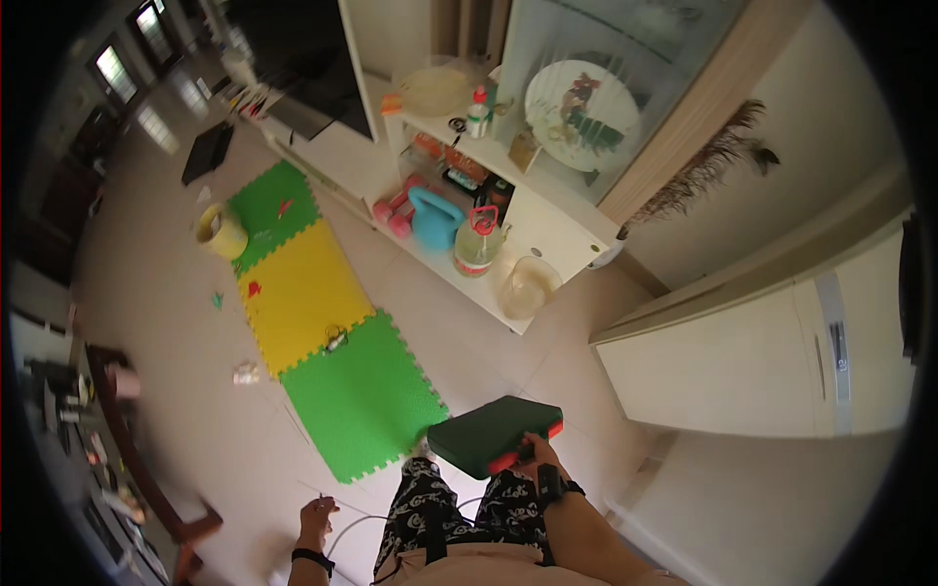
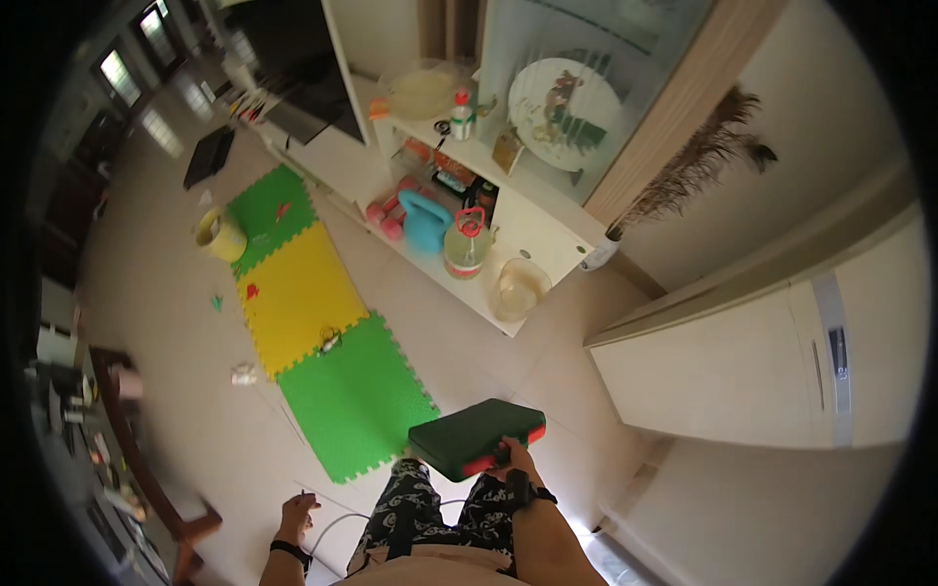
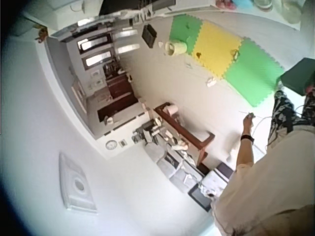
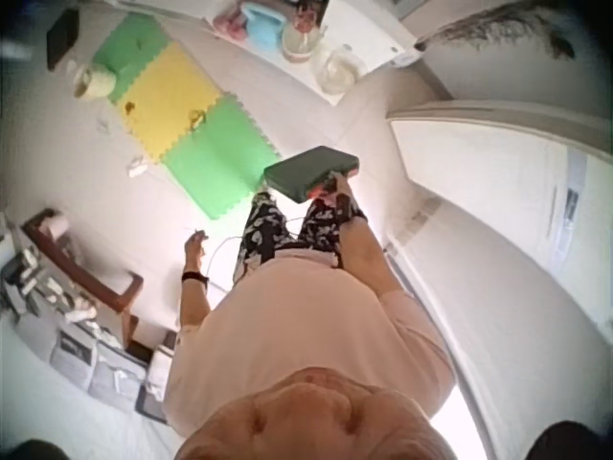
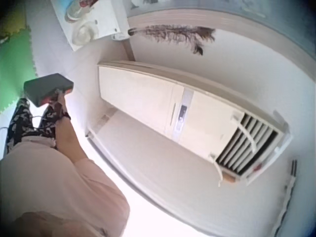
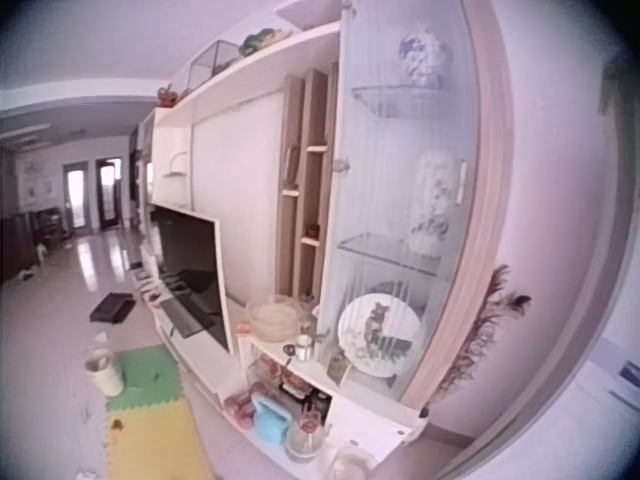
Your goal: Organize various hand tools from a table into a toolbox and then put them away in a drawer.
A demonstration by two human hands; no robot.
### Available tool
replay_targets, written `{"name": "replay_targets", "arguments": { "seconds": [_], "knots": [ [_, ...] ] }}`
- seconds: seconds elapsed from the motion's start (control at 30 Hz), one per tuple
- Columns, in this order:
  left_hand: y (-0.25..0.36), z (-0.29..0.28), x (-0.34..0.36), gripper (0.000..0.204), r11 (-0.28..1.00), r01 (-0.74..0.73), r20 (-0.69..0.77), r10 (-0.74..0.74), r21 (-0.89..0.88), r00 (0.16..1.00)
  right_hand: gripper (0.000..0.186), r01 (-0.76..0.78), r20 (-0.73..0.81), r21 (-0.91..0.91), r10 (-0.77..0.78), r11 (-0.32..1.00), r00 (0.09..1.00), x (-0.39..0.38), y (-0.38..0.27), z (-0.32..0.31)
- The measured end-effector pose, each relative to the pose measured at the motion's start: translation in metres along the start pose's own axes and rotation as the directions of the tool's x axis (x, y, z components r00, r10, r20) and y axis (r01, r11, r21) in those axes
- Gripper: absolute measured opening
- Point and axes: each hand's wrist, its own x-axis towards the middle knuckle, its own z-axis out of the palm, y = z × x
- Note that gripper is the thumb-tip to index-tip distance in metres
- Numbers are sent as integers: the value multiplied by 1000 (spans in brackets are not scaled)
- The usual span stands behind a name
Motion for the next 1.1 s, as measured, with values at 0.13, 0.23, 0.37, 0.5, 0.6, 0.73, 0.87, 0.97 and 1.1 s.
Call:
{"name": "replay_targets", "arguments": {
  "seconds": [0.13,0.23,0.37,0.5,0.6,0.73,0.87,0.97,1.1],
  "knots": [
    [-53,48,-52,28,983,86,-69,-98,-163,993,10,-24,-49,-59,21,998,999,10,-43,21],
    [-103,90,-106,33,944,205,-77,-232,-259,970,8,-41,-25,-131,38,990,999,41,-66,8],
    [-125,141,-160,44,909,248,-43,-278,-334,960,14,-81,-57,-241,69,967,996,76,-109,-5],
    [-137,165,-167,48,875,253,-74,-309,-412,948,21,410,320,-824,-274,392,907,77,-123,5],
    [-108,180,-133,36,777,339,-46,-427,-531,903,50,587,692,-669,-94,-456,716,83,-127,36],
    [-50,226,-43,32,801,266,56,-280,-536,958,9,549,540,-833,-115,69,834,137,-161,54],
    [-17,225,-20,27,779,200,38,-221,-594,975,10,-185,-108,-606,150,773,983,123,-66,163],
    [20,261,16,27,760,228,142,-178,-609,974,8,-211,-134,-540,164,815,977,186,-65,198],
    [49,306,70,25,669,330,236,-231,-666,944,14,-188,-119,-368,155,911,981,273,-42,222]
  ]
}}
